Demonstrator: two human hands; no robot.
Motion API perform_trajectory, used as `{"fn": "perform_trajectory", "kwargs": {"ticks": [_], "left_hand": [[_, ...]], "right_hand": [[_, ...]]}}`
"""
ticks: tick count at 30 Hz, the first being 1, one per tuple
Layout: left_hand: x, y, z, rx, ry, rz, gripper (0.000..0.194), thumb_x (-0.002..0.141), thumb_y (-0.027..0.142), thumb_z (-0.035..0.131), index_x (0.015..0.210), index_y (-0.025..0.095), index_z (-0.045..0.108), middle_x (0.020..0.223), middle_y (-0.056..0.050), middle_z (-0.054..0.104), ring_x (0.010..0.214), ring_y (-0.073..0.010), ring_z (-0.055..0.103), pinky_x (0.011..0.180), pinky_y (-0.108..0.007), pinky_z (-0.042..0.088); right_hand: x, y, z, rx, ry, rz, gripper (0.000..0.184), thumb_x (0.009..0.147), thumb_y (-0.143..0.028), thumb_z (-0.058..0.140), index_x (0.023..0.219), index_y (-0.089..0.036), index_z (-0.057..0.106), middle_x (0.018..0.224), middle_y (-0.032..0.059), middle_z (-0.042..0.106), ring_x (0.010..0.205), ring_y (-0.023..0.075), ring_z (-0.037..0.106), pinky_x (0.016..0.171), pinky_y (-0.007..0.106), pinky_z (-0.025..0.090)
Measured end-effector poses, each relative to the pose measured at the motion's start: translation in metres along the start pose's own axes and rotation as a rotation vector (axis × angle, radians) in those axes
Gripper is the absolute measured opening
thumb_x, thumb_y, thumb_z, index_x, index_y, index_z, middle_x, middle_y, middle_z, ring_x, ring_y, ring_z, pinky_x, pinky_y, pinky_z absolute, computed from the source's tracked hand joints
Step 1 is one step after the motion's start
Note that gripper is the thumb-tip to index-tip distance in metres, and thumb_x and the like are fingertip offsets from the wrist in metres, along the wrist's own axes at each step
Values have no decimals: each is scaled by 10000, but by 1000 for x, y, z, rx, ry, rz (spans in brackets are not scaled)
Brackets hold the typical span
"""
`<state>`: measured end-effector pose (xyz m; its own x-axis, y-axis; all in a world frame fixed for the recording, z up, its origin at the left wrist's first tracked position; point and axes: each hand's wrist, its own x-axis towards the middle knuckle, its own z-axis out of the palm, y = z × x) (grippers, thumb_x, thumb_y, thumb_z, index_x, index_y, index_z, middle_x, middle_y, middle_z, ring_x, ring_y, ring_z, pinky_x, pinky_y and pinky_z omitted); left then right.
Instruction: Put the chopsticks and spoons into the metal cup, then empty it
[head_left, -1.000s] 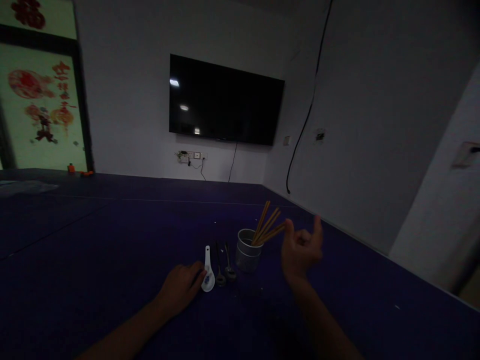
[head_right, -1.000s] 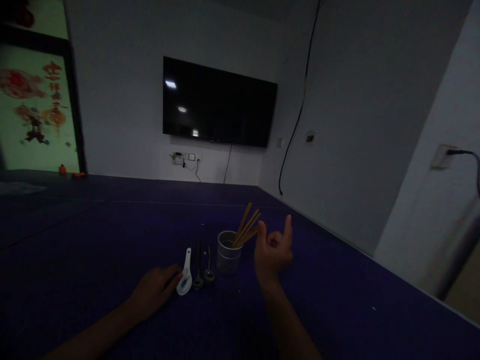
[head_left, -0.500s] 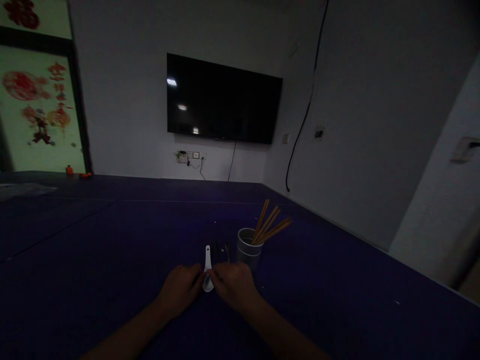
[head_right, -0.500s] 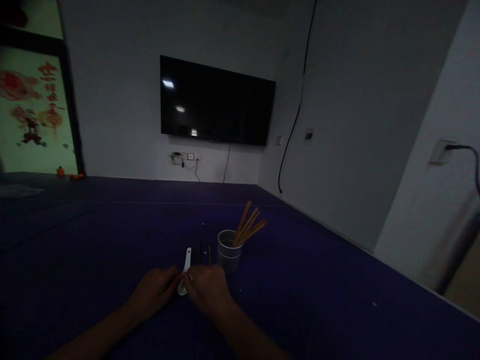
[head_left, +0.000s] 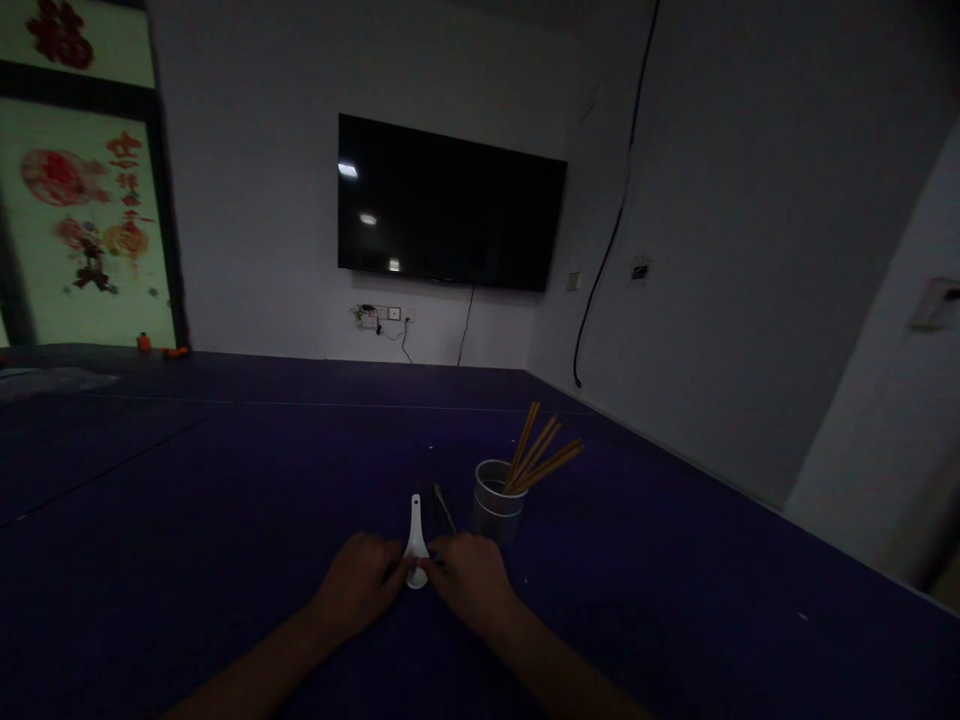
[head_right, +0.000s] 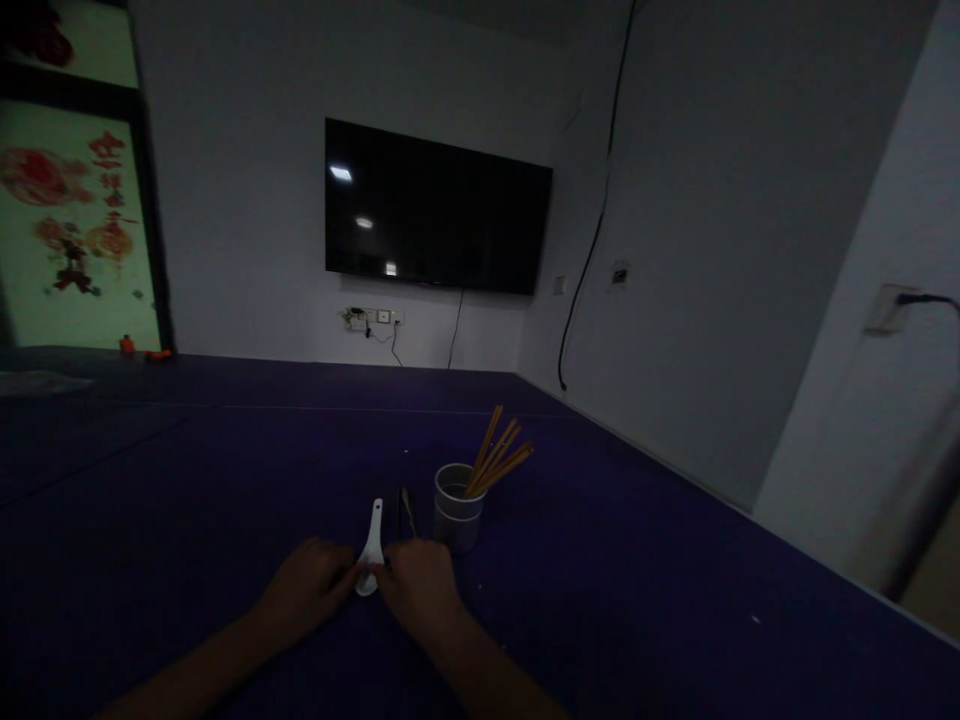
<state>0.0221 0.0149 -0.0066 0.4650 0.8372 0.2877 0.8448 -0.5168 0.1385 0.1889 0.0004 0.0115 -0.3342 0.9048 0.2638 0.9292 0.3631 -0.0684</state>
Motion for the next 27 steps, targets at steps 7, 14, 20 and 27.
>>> {"fn": "perform_trajectory", "kwargs": {"ticks": [7, 14, 20, 27], "left_hand": [[-2, 0, 0, -3, -9, 11, 422, 906, 365, 297, 699, 179, 614, 697, -56, 648, 688, -183, 586, 672, -301, 377], [-1, 3, -5, -6, -28, 7, 439, 897, 396, 315, 627, 173, 579, 634, -35, 615, 619, -160, 552, 648, -291, 362], [0, 1, -2, -15, -37, 5, 392, 874, 407, 360, 640, 175, 571, 647, -31, 620, 638, -159, 555, 630, -283, 360], [-1, 2, -3, -1, -29, -3, 362, 869, 388, 363, 667, 179, 579, 687, -43, 631, 674, -172, 566, 657, -291, 370]], "right_hand": [[1, -3, -2, -5, -37, -2, 307, 885, -364, 445, 821, -202, 699, 831, 70, 711, 795, 199, 662, 630, 230, 416], [1, -4, 0, -38, -45, -22, 307, 886, -312, 436, 814, -193, 710, 826, 86, 712, 776, 197, 661, 626, 239, 420], [1, -2, 1, -32, -25, -32, 313, 881, -328, 435, 801, -192, 706, 814, 74, 711, 775, 189, 656, 622, 231, 410], [2, -2, 3, -10, -26, -4, 271, 853, -325, 476, 781, -193, 702, 795, 69, 708, 767, 202, 656, 608, 233, 401]]}}
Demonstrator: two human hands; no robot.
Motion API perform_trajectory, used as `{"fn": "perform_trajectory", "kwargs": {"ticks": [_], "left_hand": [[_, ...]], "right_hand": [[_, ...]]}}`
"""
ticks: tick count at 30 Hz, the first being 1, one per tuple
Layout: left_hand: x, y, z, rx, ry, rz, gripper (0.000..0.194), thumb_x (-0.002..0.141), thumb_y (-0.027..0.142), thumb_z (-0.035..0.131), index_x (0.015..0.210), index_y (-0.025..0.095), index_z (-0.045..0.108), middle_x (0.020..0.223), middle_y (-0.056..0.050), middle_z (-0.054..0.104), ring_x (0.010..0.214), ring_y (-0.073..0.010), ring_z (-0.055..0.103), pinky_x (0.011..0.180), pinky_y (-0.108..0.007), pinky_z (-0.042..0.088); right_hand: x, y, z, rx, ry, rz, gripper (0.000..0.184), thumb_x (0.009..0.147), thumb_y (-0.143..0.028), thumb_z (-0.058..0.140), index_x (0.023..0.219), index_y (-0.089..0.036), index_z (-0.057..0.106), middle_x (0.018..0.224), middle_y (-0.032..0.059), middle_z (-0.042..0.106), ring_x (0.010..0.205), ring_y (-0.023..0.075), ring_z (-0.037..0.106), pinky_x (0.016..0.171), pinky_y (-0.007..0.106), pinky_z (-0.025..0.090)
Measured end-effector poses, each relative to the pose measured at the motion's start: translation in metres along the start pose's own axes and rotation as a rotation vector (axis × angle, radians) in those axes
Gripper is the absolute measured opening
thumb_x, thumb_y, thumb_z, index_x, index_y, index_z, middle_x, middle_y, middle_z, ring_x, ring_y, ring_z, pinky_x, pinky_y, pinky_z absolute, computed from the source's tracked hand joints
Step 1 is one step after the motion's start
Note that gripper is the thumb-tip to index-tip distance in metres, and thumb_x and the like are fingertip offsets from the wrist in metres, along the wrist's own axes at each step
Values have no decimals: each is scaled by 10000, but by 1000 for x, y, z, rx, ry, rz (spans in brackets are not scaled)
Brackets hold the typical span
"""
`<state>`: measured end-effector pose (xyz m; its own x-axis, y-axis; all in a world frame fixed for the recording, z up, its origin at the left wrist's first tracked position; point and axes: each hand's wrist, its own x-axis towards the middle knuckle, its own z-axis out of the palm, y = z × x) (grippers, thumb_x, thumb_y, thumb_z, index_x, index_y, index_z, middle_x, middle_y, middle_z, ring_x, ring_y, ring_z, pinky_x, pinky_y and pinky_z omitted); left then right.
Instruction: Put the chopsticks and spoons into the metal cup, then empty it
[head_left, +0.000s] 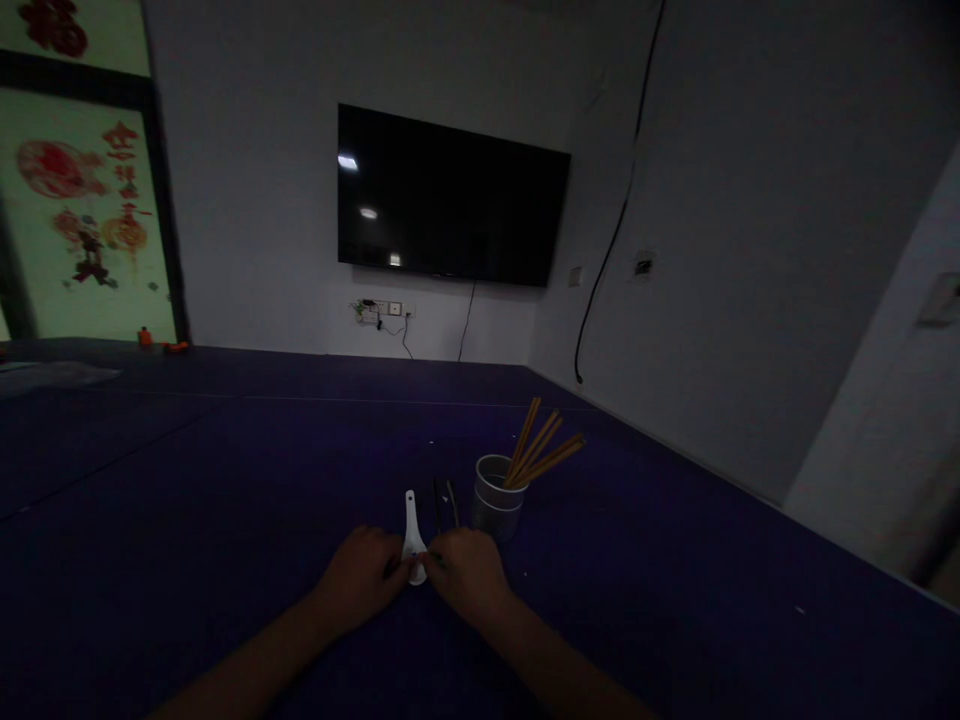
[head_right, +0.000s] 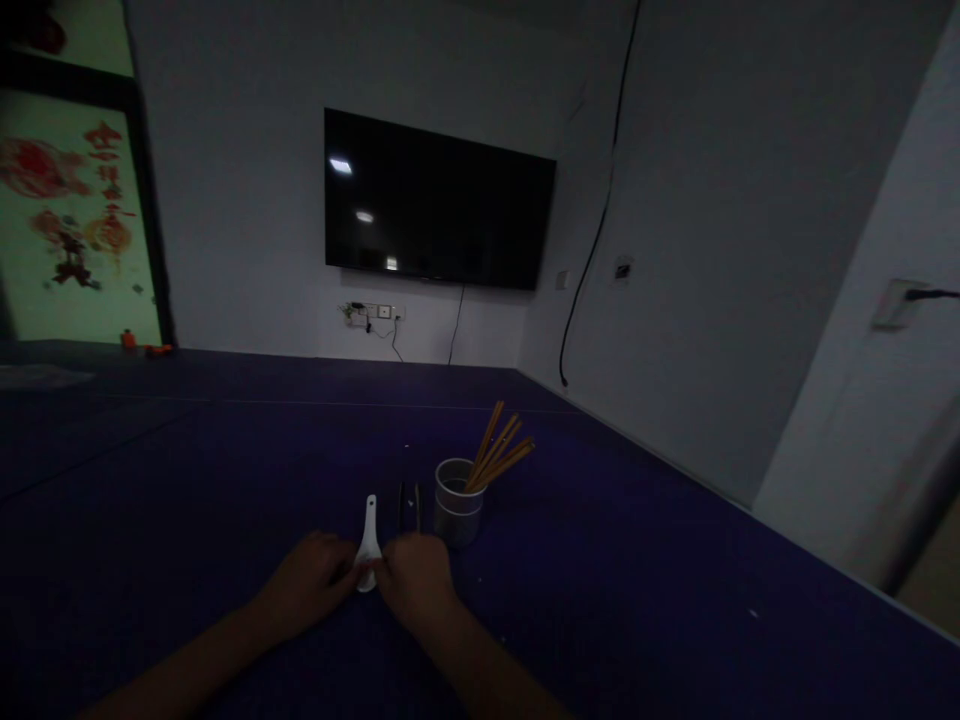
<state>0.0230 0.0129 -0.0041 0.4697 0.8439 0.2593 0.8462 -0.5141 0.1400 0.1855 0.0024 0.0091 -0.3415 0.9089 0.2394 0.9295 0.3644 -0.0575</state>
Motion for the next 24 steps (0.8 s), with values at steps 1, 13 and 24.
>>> {"fn": "perform_trajectory", "kwargs": {"ticks": [1, 13, 24], "left_hand": [[0, 0, 0, -3, -3, 2, 358, 868, 385, 366, 669, 179, 580, 691, -43, 631, 676, -172, 568, 658, -289, 371], [-1, 1, 1, 8, 17, -27, 332, 853, 355, 375, 650, 177, 568, 678, -47, 646, 664, -172, 577, 646, -299, 373], [-1, 0, -1, 7, 22, -71, 377, 879, 343, 317, 704, 176, 605, 733, -68, 670, 708, -185, 600, 658, -300, 380]], "right_hand": [[0, 0, 1, 9, 3, 10, 266, 848, -324, 479, 777, -197, 702, 791, 63, 708, 767, 199, 655, 608, 233, 400], [0, -4, 3, 125, 83, 77, 217, 802, -273, 491, 808, -246, 706, 828, 17, 718, 756, 162, 648, 623, 223, 402], [1, -3, 5, 151, 108, 23, 217, 820, -275, 474, 815, -237, 688, 845, 13, 711, 747, 143, 638, 621, 213, 388]]}}
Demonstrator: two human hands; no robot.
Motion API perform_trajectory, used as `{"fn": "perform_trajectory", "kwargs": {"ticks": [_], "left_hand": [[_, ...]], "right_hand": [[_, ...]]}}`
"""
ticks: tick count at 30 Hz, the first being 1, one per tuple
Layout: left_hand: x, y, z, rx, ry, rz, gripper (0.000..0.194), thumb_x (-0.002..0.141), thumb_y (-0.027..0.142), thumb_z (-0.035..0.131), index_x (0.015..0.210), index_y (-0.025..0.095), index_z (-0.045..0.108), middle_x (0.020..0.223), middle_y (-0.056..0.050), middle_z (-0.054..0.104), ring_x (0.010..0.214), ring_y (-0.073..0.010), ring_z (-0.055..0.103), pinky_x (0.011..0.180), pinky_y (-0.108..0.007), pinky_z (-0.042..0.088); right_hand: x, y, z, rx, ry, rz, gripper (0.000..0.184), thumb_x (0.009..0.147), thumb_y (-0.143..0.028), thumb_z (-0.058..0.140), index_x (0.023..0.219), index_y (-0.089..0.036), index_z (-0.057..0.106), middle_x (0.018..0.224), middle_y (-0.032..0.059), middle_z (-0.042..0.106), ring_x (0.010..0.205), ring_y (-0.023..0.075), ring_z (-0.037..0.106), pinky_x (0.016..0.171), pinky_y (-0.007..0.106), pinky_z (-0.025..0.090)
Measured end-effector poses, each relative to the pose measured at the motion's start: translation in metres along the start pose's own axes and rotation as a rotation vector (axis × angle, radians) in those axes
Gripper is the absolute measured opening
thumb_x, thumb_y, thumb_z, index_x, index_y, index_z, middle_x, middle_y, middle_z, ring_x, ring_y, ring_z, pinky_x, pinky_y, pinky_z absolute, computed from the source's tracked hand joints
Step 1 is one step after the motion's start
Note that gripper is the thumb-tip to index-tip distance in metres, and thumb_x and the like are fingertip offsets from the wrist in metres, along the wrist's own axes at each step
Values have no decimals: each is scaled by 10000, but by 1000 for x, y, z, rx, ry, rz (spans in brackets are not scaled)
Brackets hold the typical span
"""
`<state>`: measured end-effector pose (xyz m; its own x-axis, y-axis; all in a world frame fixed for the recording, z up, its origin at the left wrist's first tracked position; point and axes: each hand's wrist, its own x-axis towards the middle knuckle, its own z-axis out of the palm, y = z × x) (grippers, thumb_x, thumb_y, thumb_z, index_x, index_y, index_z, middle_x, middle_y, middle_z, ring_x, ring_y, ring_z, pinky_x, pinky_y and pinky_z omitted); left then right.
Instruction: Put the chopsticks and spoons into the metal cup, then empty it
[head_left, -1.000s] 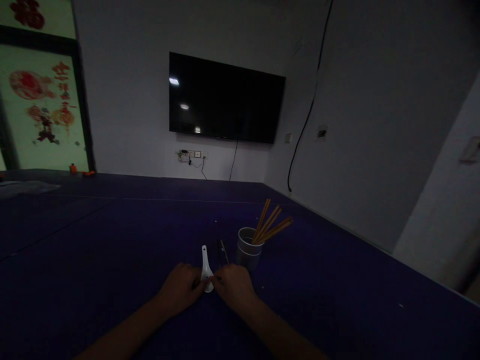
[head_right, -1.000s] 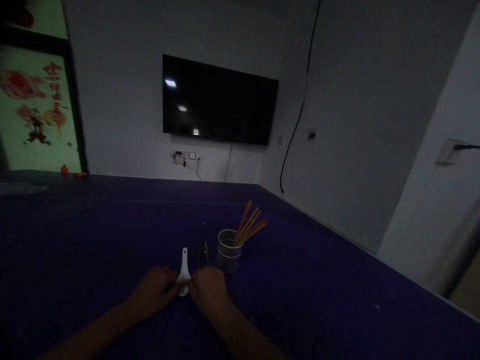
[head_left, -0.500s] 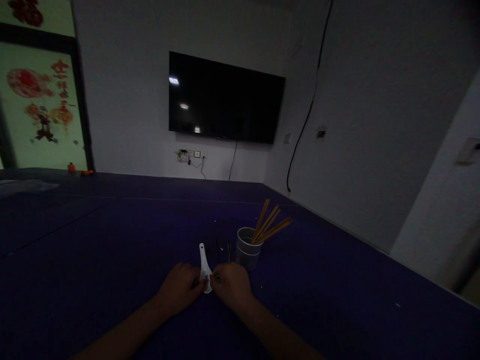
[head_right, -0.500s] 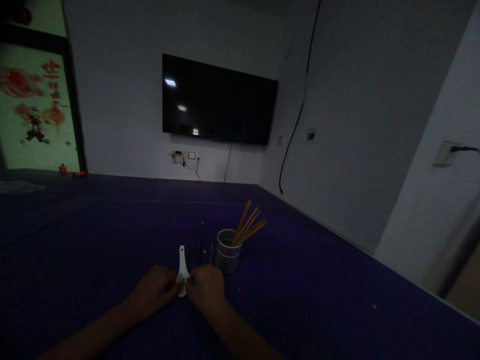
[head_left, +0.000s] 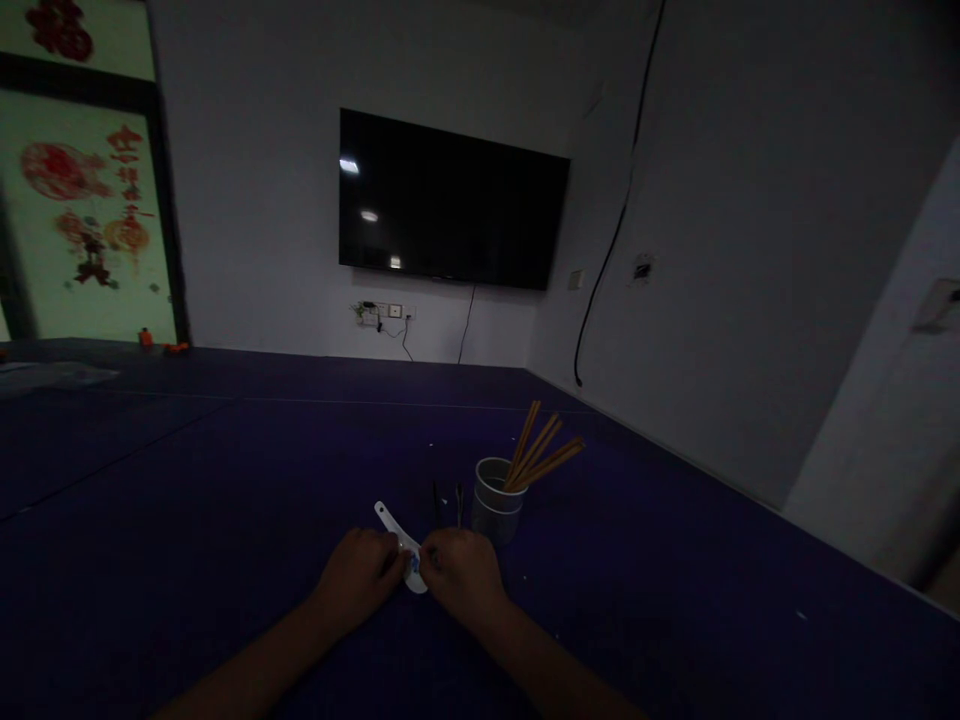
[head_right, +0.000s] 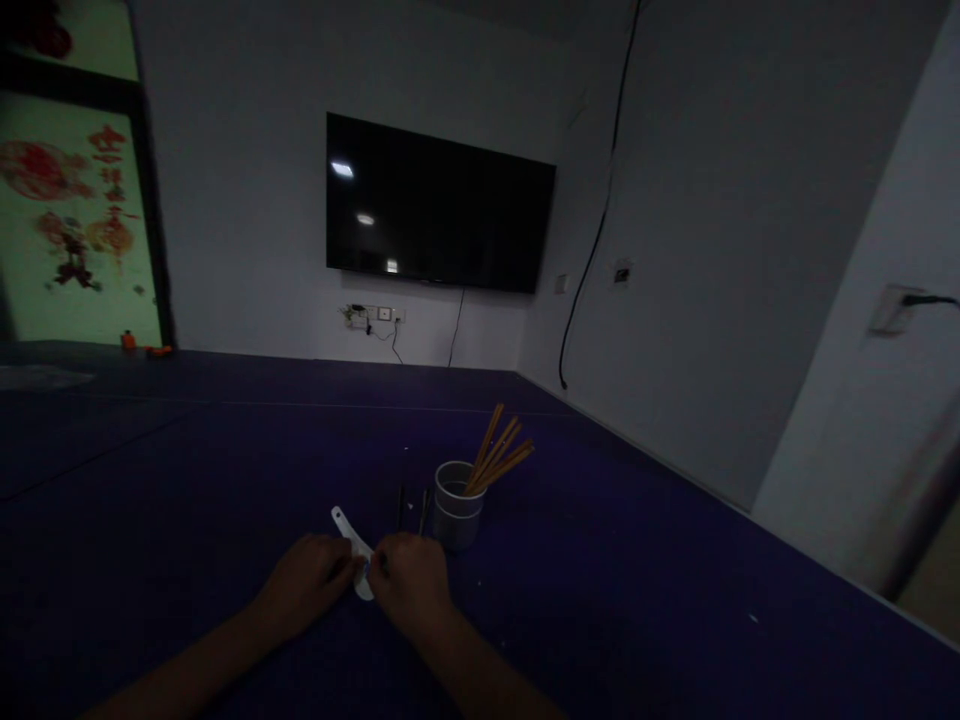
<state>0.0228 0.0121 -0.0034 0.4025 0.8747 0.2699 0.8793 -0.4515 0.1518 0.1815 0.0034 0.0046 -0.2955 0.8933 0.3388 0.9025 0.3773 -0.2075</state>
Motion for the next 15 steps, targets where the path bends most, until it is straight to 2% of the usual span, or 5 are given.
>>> {"fn": "perform_trajectory", "kwargs": {"ticks": [9, 15], "left_hand": [[2, -1, -4, -11, -9, -58, 377, 884, 360, 326, 727, 185, 621, 788, -67, 689, 726, -183, 620, 639, -274, 378], [2, -4, -4, -63, 29, -70, 454, 891, 451, 288, 746, 175, 618, 784, -69, 692, 696, -175, 621, 602, -265, 374]], "right_hand": [[-2, -1, 0, -13, 5, -24, 235, 852, -303, 452, 814, -226, 671, 774, 6, 711, 701, 127, 646, 575, 207, 358], [-2, 2, 6, 15, 144, -78, 252, 859, -268, 441, 734, -214, 652, 707, -3, 701, 638, 119, 636, 551, 213, 338]]}}
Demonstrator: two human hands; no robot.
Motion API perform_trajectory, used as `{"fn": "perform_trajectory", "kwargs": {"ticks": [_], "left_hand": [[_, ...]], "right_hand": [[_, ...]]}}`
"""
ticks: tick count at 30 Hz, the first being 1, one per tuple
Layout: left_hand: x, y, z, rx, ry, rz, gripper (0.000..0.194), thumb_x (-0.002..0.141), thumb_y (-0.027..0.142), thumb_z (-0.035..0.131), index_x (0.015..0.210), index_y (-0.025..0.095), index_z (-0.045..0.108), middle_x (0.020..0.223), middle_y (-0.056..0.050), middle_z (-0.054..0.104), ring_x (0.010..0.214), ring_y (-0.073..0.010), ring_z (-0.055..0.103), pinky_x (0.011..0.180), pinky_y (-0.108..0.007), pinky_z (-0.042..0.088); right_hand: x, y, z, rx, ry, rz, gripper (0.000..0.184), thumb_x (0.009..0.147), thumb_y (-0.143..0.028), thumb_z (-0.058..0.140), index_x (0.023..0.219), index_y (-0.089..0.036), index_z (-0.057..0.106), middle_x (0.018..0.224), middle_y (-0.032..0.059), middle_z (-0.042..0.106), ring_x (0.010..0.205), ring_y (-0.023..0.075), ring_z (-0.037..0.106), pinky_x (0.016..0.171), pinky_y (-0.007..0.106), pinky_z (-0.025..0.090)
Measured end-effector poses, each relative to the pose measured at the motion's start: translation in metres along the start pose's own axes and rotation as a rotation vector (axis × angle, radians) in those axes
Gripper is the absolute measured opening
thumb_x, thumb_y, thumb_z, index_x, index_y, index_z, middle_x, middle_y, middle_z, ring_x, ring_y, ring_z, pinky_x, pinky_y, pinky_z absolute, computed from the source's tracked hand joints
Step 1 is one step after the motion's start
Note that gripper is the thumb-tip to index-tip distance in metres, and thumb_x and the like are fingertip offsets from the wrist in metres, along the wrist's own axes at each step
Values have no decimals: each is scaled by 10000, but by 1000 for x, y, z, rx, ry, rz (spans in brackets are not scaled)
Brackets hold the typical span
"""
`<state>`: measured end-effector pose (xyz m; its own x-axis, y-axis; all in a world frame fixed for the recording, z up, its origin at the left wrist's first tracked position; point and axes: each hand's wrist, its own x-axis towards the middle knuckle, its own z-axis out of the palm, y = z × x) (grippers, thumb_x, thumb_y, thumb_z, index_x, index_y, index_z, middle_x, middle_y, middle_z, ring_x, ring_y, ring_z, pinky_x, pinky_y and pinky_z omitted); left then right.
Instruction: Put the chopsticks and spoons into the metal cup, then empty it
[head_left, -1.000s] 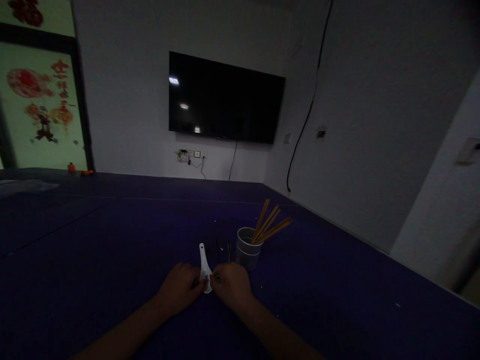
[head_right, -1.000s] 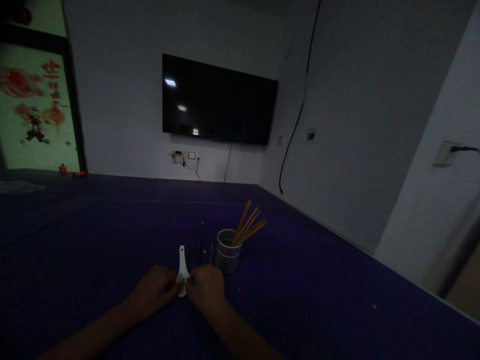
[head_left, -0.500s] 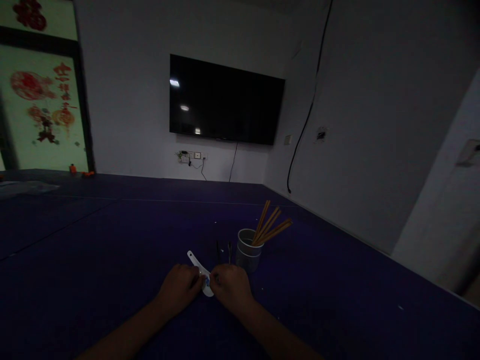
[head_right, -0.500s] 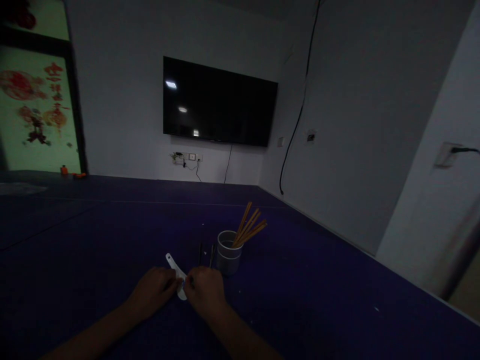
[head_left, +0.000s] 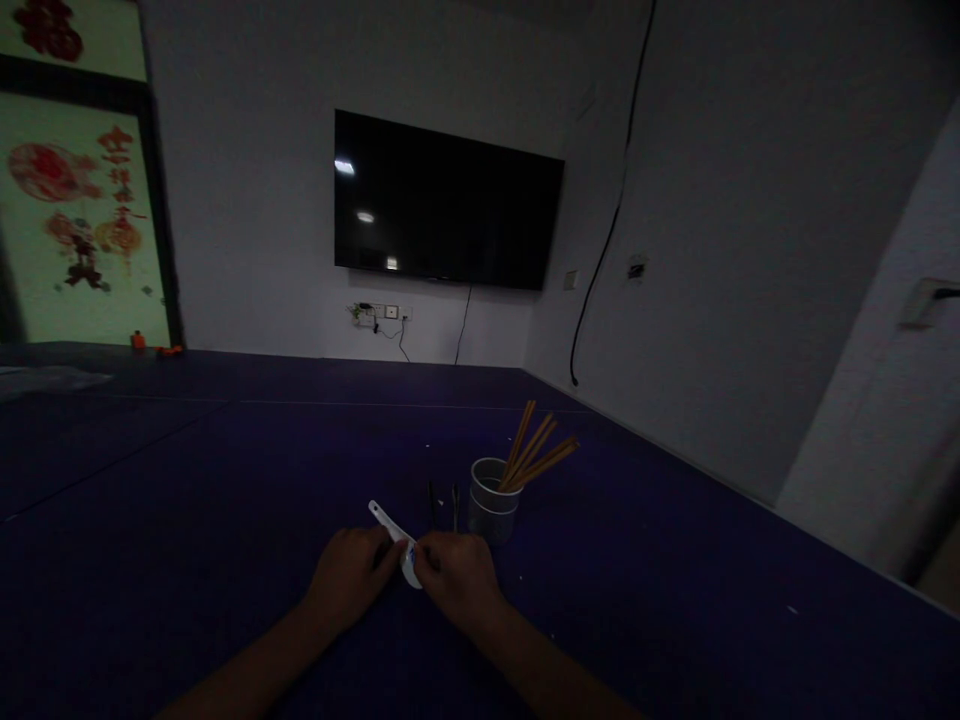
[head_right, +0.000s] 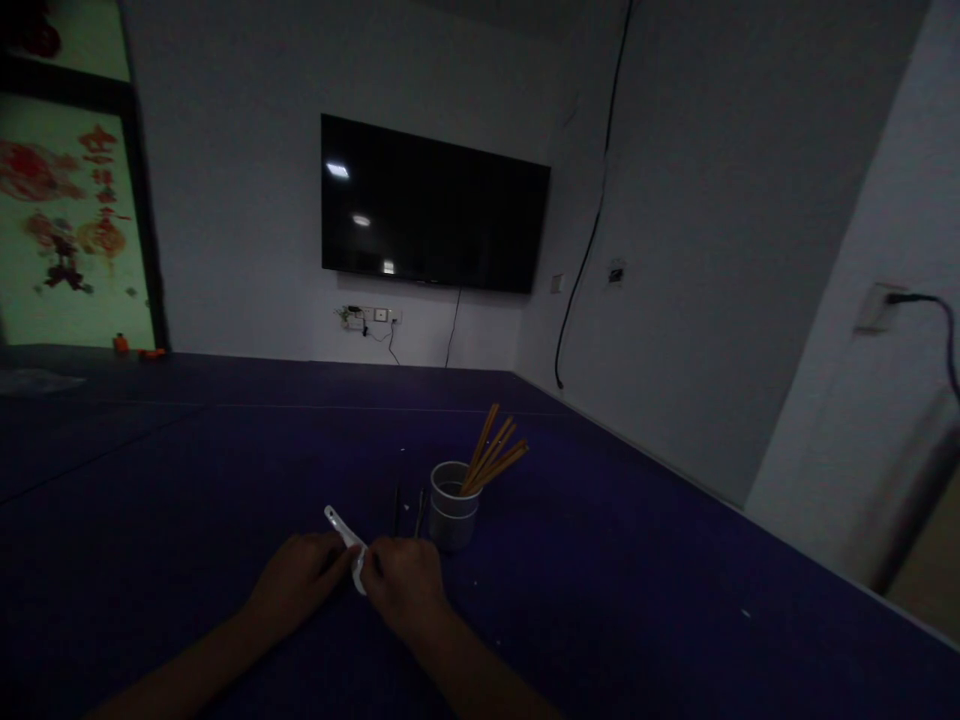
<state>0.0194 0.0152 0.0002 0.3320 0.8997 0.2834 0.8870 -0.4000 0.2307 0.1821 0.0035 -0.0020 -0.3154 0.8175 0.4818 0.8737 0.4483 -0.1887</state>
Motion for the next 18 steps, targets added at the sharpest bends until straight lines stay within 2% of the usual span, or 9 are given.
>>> {"fn": "perform_trajectory", "kwargs": {"ticks": [4, 7, 10, 14, 18], "left_hand": [[-1, -3, 5, -28, 56, 27, 527, 891, 520, 247, 767, 166, 618, 778, -74, 683, 696, -185, 616, 634, -282, 399], [-2, -6, 8, -75, 138, 80, 504, 895, 511, 262, 801, 169, 620, 817, -78, 679, 743, -197, 612, 678, -307, 423], [-4, -7, 9, -116, 261, 161, 466, 913, 452, 261, 790, 173, 613, 803, -74, 671, 749, -194, 603, 696, -323, 438], [-6, -7, 9, -83, 431, 324, 377, 927, 325, 270, 821, 184, 603, 784, -58, 657, 734, -172, 586, 701, -324, 444], [-6, -9, 13, -15, 478, 455, 291, 908, 230, 298, 832, 184, 576, 758, -50, 632, 678, -161, 554, 641, -304, 432]], "right_hand": [[-2, 2, 3, 76, 125, -66, 248, 859, -252, 439, 729, -219, 648, 656, -17, 684, 586, 108, 618, 543, 207, 340], [-3, 3, 4, 120, 195, -123, 267, 870, -256, 419, 741, -218, 650, 645, -11, 681, 565, 108, 613, 533, 209, 347], [-2, 4, 5, 148, 247, -164, 315, 898, -280, 385, 749, -217, 655, 637, -7, 677, 555, 110, 610, 533, 210, 362], [-3, 3, 5, 199, 339, -219, 308, 910, -305, 385, 824, -222, 669, 738, -1, 702, 615, 107, 630, 577, 202, 401], [-6, -1, -1, 184, 507, -259, 325, 897, -405, 425, 976, -188, 654, 692, 19, 693, 563, 113, 613, 589, 222, 421]]}}
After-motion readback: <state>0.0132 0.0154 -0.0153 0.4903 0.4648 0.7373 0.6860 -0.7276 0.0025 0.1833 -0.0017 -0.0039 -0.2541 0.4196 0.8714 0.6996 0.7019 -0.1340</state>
